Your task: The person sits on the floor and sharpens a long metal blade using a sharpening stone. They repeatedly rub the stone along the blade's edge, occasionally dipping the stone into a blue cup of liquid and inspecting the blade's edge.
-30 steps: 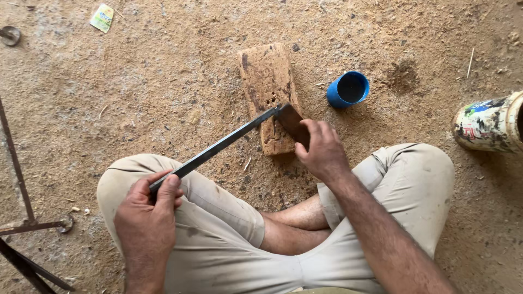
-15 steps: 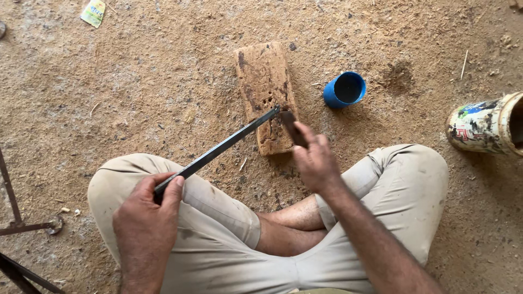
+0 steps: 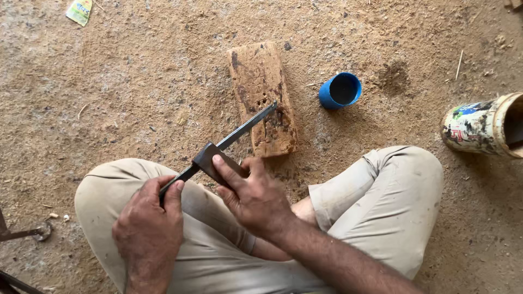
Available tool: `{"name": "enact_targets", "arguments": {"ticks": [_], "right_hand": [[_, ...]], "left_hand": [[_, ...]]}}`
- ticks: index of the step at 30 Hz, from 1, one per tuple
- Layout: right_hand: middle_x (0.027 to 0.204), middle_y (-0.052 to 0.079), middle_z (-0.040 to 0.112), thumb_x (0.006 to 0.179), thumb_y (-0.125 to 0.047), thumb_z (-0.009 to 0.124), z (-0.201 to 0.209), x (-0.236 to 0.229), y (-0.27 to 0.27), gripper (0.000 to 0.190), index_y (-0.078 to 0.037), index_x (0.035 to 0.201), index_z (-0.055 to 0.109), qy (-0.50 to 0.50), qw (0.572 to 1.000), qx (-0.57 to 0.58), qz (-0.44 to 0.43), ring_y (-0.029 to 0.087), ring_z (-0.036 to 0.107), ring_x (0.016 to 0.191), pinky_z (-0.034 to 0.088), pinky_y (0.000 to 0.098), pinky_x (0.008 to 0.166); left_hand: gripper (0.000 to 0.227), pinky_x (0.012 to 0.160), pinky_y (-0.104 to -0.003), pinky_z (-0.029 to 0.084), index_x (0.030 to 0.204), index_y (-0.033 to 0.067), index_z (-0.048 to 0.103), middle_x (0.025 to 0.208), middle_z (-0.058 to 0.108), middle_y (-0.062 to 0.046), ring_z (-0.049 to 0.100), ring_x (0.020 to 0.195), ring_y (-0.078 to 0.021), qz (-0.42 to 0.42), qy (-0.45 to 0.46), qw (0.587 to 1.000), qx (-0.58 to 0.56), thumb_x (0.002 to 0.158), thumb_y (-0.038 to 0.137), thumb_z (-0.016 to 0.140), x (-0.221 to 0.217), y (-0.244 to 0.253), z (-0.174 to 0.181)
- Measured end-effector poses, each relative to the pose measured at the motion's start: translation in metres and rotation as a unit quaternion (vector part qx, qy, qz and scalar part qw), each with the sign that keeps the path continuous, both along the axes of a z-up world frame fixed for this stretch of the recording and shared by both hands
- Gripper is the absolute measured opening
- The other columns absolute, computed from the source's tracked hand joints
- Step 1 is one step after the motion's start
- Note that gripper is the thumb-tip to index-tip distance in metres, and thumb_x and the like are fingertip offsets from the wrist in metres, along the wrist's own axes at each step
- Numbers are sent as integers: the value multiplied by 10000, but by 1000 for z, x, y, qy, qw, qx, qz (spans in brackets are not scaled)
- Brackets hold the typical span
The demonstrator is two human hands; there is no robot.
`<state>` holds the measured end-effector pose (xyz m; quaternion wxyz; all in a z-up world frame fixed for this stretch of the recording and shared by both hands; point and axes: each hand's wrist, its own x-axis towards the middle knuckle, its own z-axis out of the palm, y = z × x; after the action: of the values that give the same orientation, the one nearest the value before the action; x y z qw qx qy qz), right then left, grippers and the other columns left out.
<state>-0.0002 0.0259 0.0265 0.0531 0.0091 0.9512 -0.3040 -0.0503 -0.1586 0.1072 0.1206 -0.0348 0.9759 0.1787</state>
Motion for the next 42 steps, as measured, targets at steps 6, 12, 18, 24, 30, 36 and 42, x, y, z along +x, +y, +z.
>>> {"name": "enact_targets", "arguments": {"ticks": [6,12,18,24,30,36,42], "right_hand": [[1082,129,442,1048,-416,460,-23,-43,78,483,-314,1518,414,-150,967,-61,-198,154,569,675,544,307,450],[1100,125,437,1076,-427,404,-8,-37,47,407,-251,1417,537,-131,985,25,-110,168,574,691,550,292,451],[1085,162,567,1088,-523,429,3,-22,32,540,-96,1413,496,-179,962,-123,-167,175,603,727,528,298,474],[1138,154,433,1074,-490,426,-13,-59,76,585,-222,1590,358,-138,970,51,-192,153,541,713,521,260,492],[1074,177,467,1047,-442,482,-9,-5,20,549,-183,1531,475,15,999,-22,-26,144,563,696,562,250,511],[1209,124,471,1073,-396,469,-42,-54,92,390,-215,1418,468,-53,988,85,-121,179,556,768,526,271,487],[1102,114,454,1032,-477,439,-23,-16,43,603,-265,1593,377,-140,986,-27,-91,154,566,742,554,275,522]], "left_hand": [[276,712,-432,572,1112,124,730,909,765,-67,738,788,-263,-2,-3,1000,7,987,355,644,1,-3,-3],[268,739,-435,568,1104,127,721,926,765,-62,735,809,-258,9,-13,1000,9,995,357,636,-3,-2,-6],[274,727,-434,573,1113,131,717,919,763,-58,736,801,-255,2,-23,1000,-4,1004,367,632,0,-2,-6],[278,721,-440,568,1116,123,715,918,762,-65,730,792,-264,-4,3,1000,6,998,361,634,1,-4,-10],[272,725,-438,569,1104,123,719,916,761,-64,732,793,-261,-3,16,1000,3,1001,360,635,5,-4,-10],[251,714,-436,577,1109,114,712,927,765,-70,736,801,-273,-17,37,999,27,1019,336,635,1,-4,-6],[263,711,-447,573,1098,101,712,929,762,-85,736,811,-287,-15,52,998,15,997,335,647,1,-3,-9]]}}
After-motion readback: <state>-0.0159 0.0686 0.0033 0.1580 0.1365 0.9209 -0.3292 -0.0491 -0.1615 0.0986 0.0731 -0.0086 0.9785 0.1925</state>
